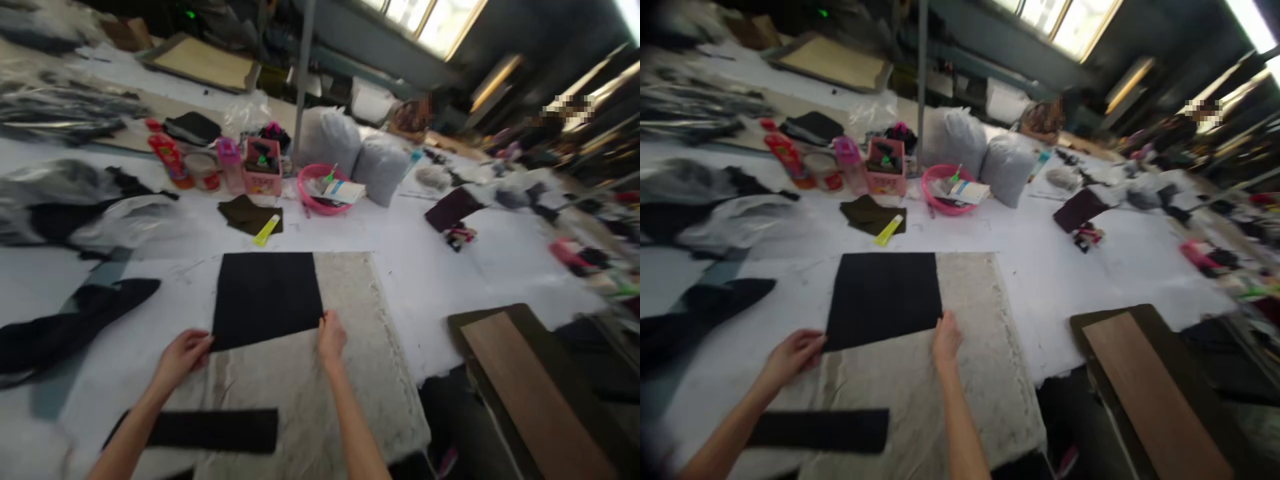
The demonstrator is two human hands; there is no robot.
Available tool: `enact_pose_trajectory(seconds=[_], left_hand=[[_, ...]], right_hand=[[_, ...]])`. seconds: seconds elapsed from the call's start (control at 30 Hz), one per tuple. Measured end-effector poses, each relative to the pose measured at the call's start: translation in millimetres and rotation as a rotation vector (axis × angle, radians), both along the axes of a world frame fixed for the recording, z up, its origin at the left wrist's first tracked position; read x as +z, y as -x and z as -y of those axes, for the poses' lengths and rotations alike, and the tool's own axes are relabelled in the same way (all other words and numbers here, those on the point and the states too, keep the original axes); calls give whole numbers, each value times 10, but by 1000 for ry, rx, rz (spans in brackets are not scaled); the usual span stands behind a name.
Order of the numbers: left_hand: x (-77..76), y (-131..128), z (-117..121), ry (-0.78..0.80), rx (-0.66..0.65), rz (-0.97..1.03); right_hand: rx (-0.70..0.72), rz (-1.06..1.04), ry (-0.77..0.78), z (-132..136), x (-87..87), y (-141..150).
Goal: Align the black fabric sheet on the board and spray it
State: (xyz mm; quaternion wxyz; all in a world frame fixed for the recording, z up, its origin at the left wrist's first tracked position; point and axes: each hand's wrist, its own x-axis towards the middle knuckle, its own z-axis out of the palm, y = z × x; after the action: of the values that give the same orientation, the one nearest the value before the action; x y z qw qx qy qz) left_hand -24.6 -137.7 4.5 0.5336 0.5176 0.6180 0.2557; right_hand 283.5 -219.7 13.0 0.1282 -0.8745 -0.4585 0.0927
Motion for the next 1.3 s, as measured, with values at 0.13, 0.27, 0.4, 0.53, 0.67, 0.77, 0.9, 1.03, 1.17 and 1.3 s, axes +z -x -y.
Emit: enact_pose_trajectory(seconds=[0.13, 0.27, 0.4, 0.53, 0.67, 0.77, 0.9, 1.03, 1.17, 1.3], left_hand=[[-31, 187, 188, 51, 156, 26], [-24, 375, 508, -19, -7, -107], [118, 499, 931, -176, -350, -321], [202, 496, 1140, -355, -617, -499], [200, 454, 1167, -404, -711, -624], [180, 444, 1157, -420, -729, -641], [164, 445, 1166, -439, -734, -616], [162, 447, 1191, -480, -716, -580], [185, 477, 1170, -466, -676, -505], [197, 526, 1109, -387, -700, -414]], right_hand=[[277, -173, -29, 301, 11, 239], [655, -313, 52, 789, 58, 714], [760, -235, 157, 1065, 124, 1035], [741, -194, 204, 1058, 107, 1100], [710, -245, 192, 1021, 101, 1094], [697, -289, 163, 1044, 109, 1103], [688, -319, 118, 1091, 106, 1119], [666, -312, 91, 1115, 79, 1125], [669, -348, 87, 1121, 57, 1121], [678, -369, 68, 1100, 79, 1141]])
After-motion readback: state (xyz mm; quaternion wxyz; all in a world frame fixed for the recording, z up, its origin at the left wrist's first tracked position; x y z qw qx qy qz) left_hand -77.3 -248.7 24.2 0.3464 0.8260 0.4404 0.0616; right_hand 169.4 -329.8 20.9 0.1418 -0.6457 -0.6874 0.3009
